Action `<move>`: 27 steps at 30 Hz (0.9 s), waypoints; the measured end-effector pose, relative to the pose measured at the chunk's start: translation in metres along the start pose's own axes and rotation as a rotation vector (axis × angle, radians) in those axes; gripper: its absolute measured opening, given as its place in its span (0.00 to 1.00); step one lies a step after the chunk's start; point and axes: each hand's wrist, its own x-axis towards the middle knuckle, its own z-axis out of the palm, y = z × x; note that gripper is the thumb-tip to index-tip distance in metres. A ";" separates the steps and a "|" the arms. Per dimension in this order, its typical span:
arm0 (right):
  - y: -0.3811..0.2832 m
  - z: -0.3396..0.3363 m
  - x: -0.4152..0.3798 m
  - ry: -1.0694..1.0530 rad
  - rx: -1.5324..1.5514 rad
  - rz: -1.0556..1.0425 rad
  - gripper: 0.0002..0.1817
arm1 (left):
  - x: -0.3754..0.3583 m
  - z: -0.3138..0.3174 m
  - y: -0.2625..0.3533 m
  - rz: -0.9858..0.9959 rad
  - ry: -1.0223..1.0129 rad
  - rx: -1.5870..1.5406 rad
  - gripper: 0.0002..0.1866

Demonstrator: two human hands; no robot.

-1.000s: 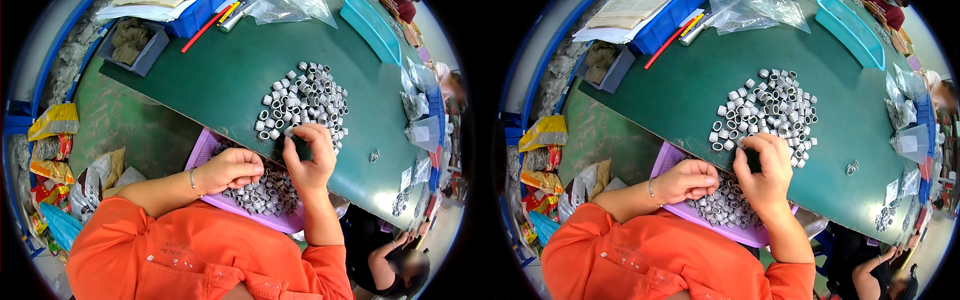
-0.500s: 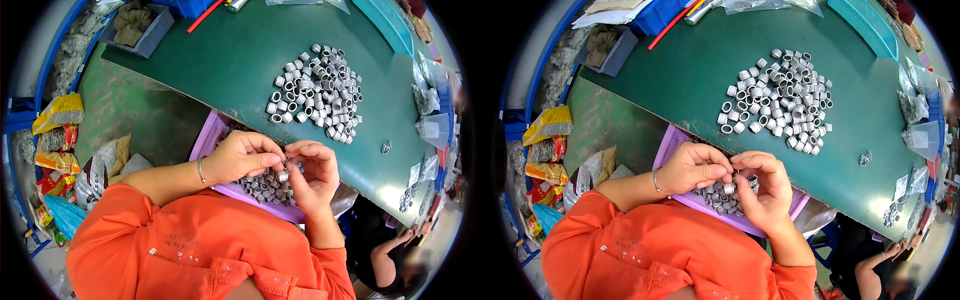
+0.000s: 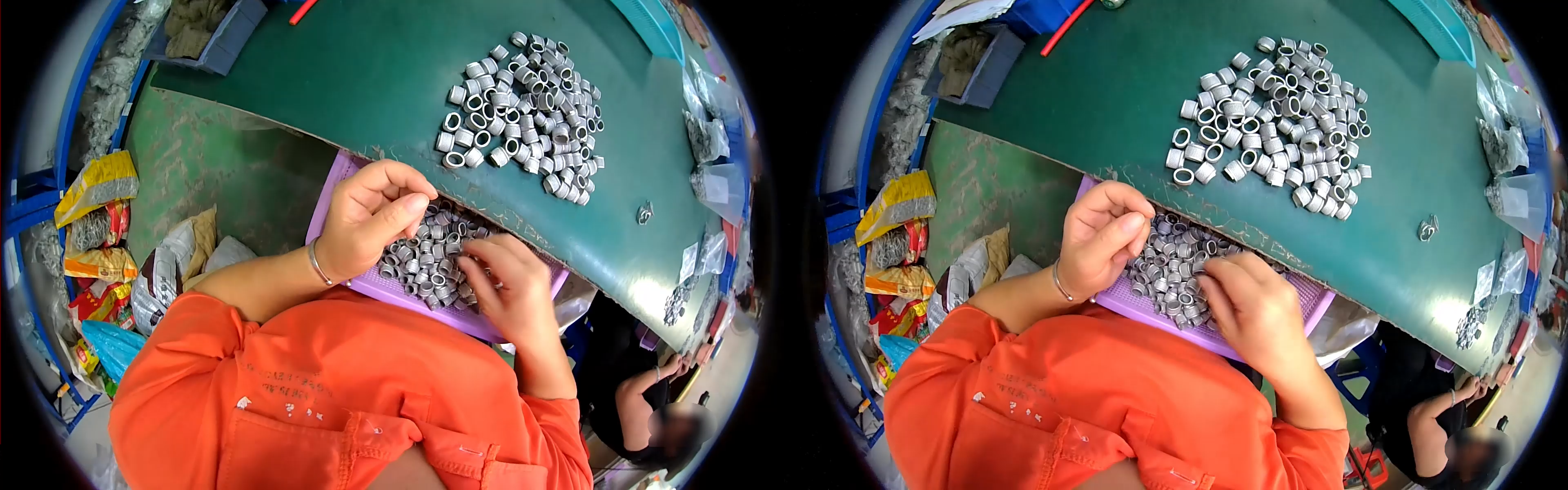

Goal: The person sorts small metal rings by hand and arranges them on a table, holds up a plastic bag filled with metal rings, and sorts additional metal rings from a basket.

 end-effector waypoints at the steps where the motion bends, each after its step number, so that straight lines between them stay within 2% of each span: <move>1: 0.001 0.010 0.000 0.004 -0.043 -0.028 0.07 | 0.000 0.001 0.000 -0.005 -0.003 -0.002 0.05; 2: 0.002 0.015 0.001 -0.020 -0.179 -0.058 0.09 | 0.001 0.003 0.000 -0.022 -0.006 -0.017 0.05; 3: 0.004 0.017 0.000 -0.017 -0.182 -0.060 0.09 | 0.002 0.004 0.001 -0.035 -0.008 -0.031 0.05; 7: 0.009 0.013 -0.004 -0.049 0.052 0.005 0.10 | 0.001 0.003 -0.001 -0.014 0.032 0.067 0.06; 9: 0.010 0.014 -0.012 -0.017 0.676 0.299 0.14 | 0.000 0.002 -0.004 0.011 -0.008 0.188 0.05; 10: 0.011 0.018 -0.015 0.022 0.931 0.338 0.17 | 0.000 0.002 -0.006 0.011 -0.008 0.183 0.05; 11: 0.009 0.018 -0.015 0.022 0.927 0.340 0.17 | 0.000 0.003 -0.008 -0.004 -0.062 0.254 0.05; 13: 0.003 0.019 -0.015 0.156 1.055 0.262 0.19 | 0.000 0.002 -0.009 -0.086 -0.157 0.494 0.06; 14: -0.002 0.020 -0.014 0.244 1.013 0.219 0.19 | 0.001 0.005 -0.005 -0.043 -0.256 0.558 0.06; 15: -0.001 0.018 -0.012 0.244 1.011 0.219 0.19 | 0.002 0.008 -0.001 0.000 -0.354 0.622 0.06; 17: 0.002 0.012 -0.005 0.216 0.242 -0.333 0.19 | 0.004 0.010 -0.004 -0.036 -0.379 0.637 0.08; 18: -0.001 0.012 -0.002 0.219 0.276 -0.371 0.18 | 0.006 0.009 -0.011 0.141 -0.360 0.649 0.09; 19: -0.001 0.009 0.001 0.219 0.274 -0.375 0.18 | 0.007 0.009 -0.014 0.317 -0.339 0.658 0.10; 21: 0.002 -0.001 0.008 0.315 0.097 -0.401 0.17 | 0.005 0.007 -0.013 0.248 -0.283 0.651 0.10; 22: 0.005 -0.003 0.014 0.365 -0.038 -0.382 0.16 | 0.006 0.006 -0.013 0.307 -0.287 0.678 0.11; 23: 0.006 -0.003 0.020 0.366 -0.054 -0.254 0.16 | 0.008 0.005 -0.012 0.369 -0.292 0.705 0.13; 24: 0.009 -0.003 0.030 0.379 -0.118 -0.251 0.16 | 0.002 0.005 -0.005 0.131 -0.315 0.668 0.16; 27: 0.013 0.000 0.056 0.361 -0.288 -0.234 0.15 | 0.001 0.008 -0.007 0.203 -0.299 0.681 0.19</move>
